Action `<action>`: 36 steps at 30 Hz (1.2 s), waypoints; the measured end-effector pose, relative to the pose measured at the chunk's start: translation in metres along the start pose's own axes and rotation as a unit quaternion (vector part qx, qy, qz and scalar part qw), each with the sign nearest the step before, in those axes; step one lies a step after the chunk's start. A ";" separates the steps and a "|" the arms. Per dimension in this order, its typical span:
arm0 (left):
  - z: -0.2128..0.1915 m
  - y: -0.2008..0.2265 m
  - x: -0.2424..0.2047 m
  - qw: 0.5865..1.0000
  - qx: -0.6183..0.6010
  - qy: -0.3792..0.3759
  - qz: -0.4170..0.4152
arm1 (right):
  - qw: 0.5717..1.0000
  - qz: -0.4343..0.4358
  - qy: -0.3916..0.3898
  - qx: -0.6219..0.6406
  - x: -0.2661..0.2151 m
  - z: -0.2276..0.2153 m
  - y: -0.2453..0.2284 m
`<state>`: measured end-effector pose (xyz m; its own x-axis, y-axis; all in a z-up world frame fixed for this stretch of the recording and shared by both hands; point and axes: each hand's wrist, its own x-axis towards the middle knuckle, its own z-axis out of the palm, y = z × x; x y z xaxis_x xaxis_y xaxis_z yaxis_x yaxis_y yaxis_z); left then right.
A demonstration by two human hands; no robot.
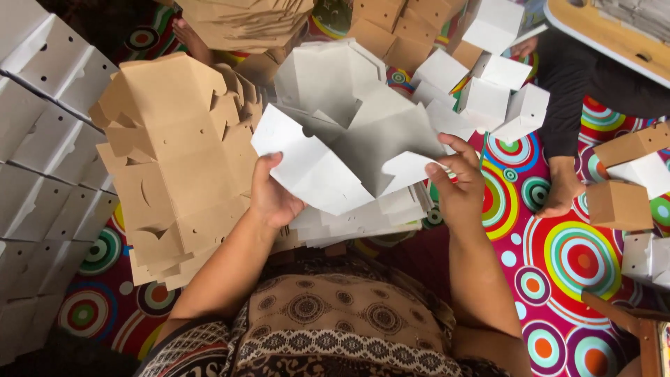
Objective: Assembling cardboard boxes by folding flat templates into shape and stacking them.
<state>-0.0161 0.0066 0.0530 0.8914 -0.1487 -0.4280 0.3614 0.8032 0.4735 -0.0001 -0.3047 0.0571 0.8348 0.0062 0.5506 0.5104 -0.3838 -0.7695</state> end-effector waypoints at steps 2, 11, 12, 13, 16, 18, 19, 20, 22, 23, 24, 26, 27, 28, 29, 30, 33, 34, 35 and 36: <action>0.000 -0.001 0.007 1.000 -0.013 -0.007 0.003 | 0.998 -0.013 0.016 -0.053 0.007 0.002 -0.017; -0.010 -0.024 0.016 0.999 0.002 -0.033 -0.001 | 0.911 -0.257 -0.040 -0.319 -0.011 0.039 -0.045; -0.008 -0.022 0.015 1.000 -0.002 -0.027 0.001 | 0.907 -0.260 -0.042 -0.327 -0.011 0.040 -0.045; -0.011 -0.018 0.013 1.000 -0.001 -0.027 0.001 | 0.908 -0.260 -0.042 -0.327 -0.006 0.032 -0.043; -0.011 -0.008 0.006 1.000 -0.028 -0.006 -0.001 | 0.897 -0.176 0.031 -0.405 0.003 0.013 -0.044; 0.000 -0.002 -0.005 1.000 -0.019 -0.003 0.015 | 0.919 -0.123 0.140 -0.346 0.008 0.006 -0.053; -0.001 -0.005 -0.001 1.000 -0.022 -0.002 0.018 | 0.920 -0.126 0.137 -0.345 0.003 0.013 -0.055; -0.002 -0.008 0.003 1.000 -0.024 -0.009 0.015 | 0.932 -0.189 0.070 -0.300 -0.002 0.019 -0.056; -0.006 -0.014 0.002 1.000 -0.022 -0.012 0.005 | 0.936 -0.242 0.003 -0.254 -0.017 0.037 -0.053; -0.005 -0.015 0.002 1.000 -0.020 -0.013 -0.002 | 0.943 -0.226 -0.001 -0.243 -0.019 0.048 -0.046; -0.004 -0.016 0.002 1.000 -0.018 -0.013 -0.010 | 0.950 -0.211 -0.004 -0.231 -0.020 0.059 -0.040; -0.006 -0.017 0.003 1.000 -0.022 -0.009 -0.006 | 0.964 -0.192 -0.003 -0.185 -0.023 0.060 -0.032; -0.008 -0.016 0.002 1.000 -0.027 -0.001 -0.002 | 0.976 -0.171 -0.005 -0.137 -0.025 0.061 -0.028; -0.009 -0.016 0.004 1.000 -0.028 0.001 0.001 | 0.976 -0.172 -0.007 -0.135 -0.022 0.057 -0.028; -0.010 -0.016 0.005 0.998 -0.058 -0.007 0.014 | 0.986 -0.146 -0.020 -0.081 -0.021 0.053 -0.028; -0.011 -0.016 0.006 0.996 -0.088 -0.015 0.027 | 0.992 -0.120 -0.034 -0.026 -0.020 0.048 -0.028; -0.019 -0.014 0.010 0.992 -0.089 -0.021 0.083 | 0.992 -0.095 -0.084 -0.001 -0.001 0.030 -0.028; -0.027 -0.020 0.017 0.992 -0.092 -0.023 0.085 | 0.991 -0.099 -0.087 -0.002 0.002 0.029 -0.040; -0.036 -0.025 0.024 0.990 -0.077 -0.045 0.109 | 0.985 -0.122 -0.121 -0.011 0.005 0.030 -0.052; -0.044 -0.031 0.030 0.987 -0.063 -0.067 0.133 | 0.977 -0.145 -0.155 -0.020 0.007 0.031 -0.064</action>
<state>-0.0127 0.0028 -0.0087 0.9813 0.0086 -0.1921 0.0808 0.8880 0.4527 -0.0209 -0.2515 0.1002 0.6817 0.3971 0.6145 0.7316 -0.3594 -0.5793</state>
